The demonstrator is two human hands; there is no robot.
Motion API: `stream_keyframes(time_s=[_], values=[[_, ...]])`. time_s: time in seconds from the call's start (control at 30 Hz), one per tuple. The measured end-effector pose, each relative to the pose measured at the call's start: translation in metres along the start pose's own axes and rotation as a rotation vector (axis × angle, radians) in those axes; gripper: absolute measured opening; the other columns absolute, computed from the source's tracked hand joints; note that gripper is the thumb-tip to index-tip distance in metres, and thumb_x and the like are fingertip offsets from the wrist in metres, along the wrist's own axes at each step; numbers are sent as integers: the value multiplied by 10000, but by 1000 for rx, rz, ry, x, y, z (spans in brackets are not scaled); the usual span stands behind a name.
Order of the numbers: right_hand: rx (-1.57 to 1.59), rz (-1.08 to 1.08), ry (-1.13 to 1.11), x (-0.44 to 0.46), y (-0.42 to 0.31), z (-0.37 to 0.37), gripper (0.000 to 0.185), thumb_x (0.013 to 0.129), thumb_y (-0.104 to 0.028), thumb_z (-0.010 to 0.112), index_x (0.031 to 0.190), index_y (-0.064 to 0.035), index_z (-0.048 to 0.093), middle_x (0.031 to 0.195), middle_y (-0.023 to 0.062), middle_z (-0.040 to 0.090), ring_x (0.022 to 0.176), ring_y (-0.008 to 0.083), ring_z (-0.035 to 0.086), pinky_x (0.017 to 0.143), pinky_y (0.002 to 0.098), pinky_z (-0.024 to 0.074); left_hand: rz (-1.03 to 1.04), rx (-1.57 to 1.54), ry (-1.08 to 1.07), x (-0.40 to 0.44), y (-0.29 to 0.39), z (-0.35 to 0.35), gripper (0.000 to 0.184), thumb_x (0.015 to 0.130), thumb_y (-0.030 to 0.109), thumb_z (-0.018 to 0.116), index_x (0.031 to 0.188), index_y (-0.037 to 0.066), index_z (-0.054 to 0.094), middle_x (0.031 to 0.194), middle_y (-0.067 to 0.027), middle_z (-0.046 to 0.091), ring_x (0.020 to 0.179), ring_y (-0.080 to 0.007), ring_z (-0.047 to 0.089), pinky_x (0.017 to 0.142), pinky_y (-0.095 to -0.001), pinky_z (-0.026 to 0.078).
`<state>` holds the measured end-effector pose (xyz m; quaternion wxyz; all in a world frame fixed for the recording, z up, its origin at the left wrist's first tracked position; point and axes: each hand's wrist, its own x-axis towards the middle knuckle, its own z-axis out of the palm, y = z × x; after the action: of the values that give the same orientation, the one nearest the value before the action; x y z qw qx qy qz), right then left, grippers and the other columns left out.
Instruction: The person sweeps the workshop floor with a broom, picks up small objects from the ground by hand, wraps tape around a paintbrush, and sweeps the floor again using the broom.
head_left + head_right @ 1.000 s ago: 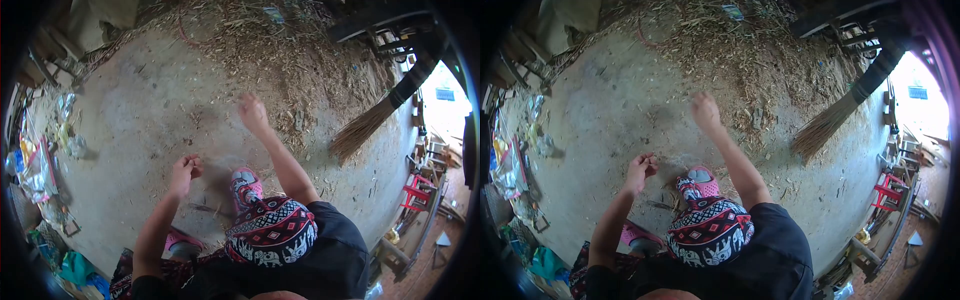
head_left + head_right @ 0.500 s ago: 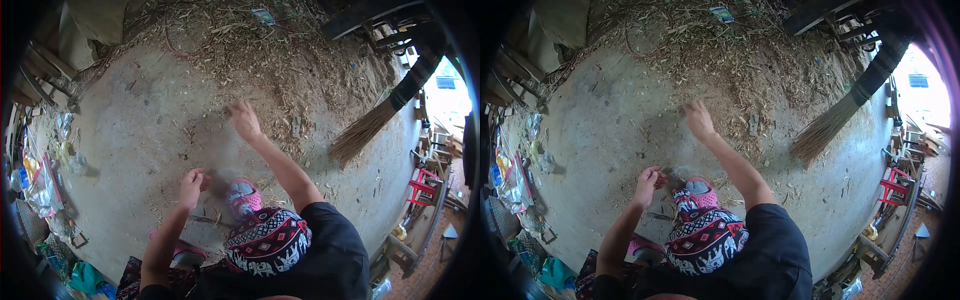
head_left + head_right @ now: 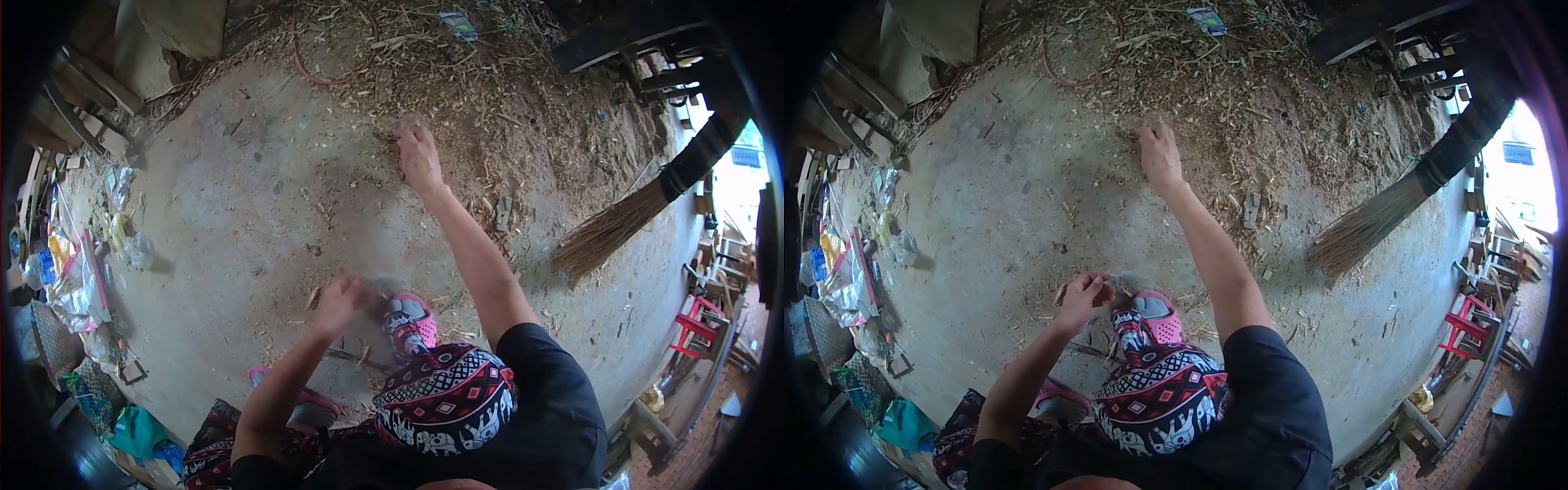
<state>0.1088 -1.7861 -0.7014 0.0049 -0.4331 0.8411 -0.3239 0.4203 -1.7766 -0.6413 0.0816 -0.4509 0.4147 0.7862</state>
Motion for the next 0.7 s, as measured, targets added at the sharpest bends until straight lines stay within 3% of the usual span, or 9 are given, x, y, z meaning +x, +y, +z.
stream_keyframes(time_s=[0.07,0.13,0.3,0.33,0.47,0.53,0.57,0.63,0.7], values=[[107,131,31,-8,-8,-19,135,816,-31,534,937,-33,593,870,174,527,827,353,532,725,410,458,2,3,16,0,3,1,271,924,236,475,1029,-1,552,861,-54,608,751,-123,573,702,-263,474],[129,100,77,-8,-1,-30,133,817,-40,546,937,-34,603,862,162,537,806,340,547,703,405,463,9,40,6,1,2,0,222,959,246,430,1056,81,543,880,-24,637,788,-112,605,705,-267,446],[196,178,199,-9,4,-56,143,838,-70,553,954,-39,631,869,139,579,742,307,582,668,383,477,-6,31,8,2,-3,3,239,935,215,451,1040,27,555,872,-49,629,778,-130,599,700,-268,466],[182,261,122,-11,6,-61,192,849,-85,549,1022,-29,611,987,164,575,886,314,570,735,384,468,1,20,21,2,-4,5,264,908,197,479,1027,-21,568,870,-70,621,762,-144,595,695,-272,484],[-178,261,147,-17,9,-37,258,861,-80,524,1108,-14,562,1141,184,510,1058,332,492,839,389,431,12,41,59,9,-14,7,244,889,159,502,1035,-24,567,874,-74,619,771,-147,597,702,-270,490],[-430,213,-140,-23,-22,-25,324,838,-60,530,1160,-27,531,1187,171,454,1091,295,452,904,366,406,4,64,8,12,-17,5,221,953,156,427,1110,30,519,935,-61,596,797,-150,619,713,-261,470],[-427,208,-135,-28,-27,-19,324,838,-60,530,1160,-27,531,1187,171,454,1091,295,452,904,366,406,11,64,12,12,-16,5,221,953,156,427,1110,30,519,935,-61,596,797,-150,619,713,-261,470],[-180,-294,-146,-38,-39,-5,361,812,-60,533,1170,-20,512,1186,176,463,1094,323,456,930,395,400,7,16,-15,7,-11,4,220,955,160,421,1105,33,520,918,-60,599,782,-154,626,694,-266,476],[-92,-228,-211,-21,-47,5,393,807,-52,512,1198,-20,495,1230,177,436,1148,331,424,963,403,376,30,-19,-11,5,-13,0,222,957,168,418,1101,34,521,907,-60,602,772,-153,628,685,-263,477]])
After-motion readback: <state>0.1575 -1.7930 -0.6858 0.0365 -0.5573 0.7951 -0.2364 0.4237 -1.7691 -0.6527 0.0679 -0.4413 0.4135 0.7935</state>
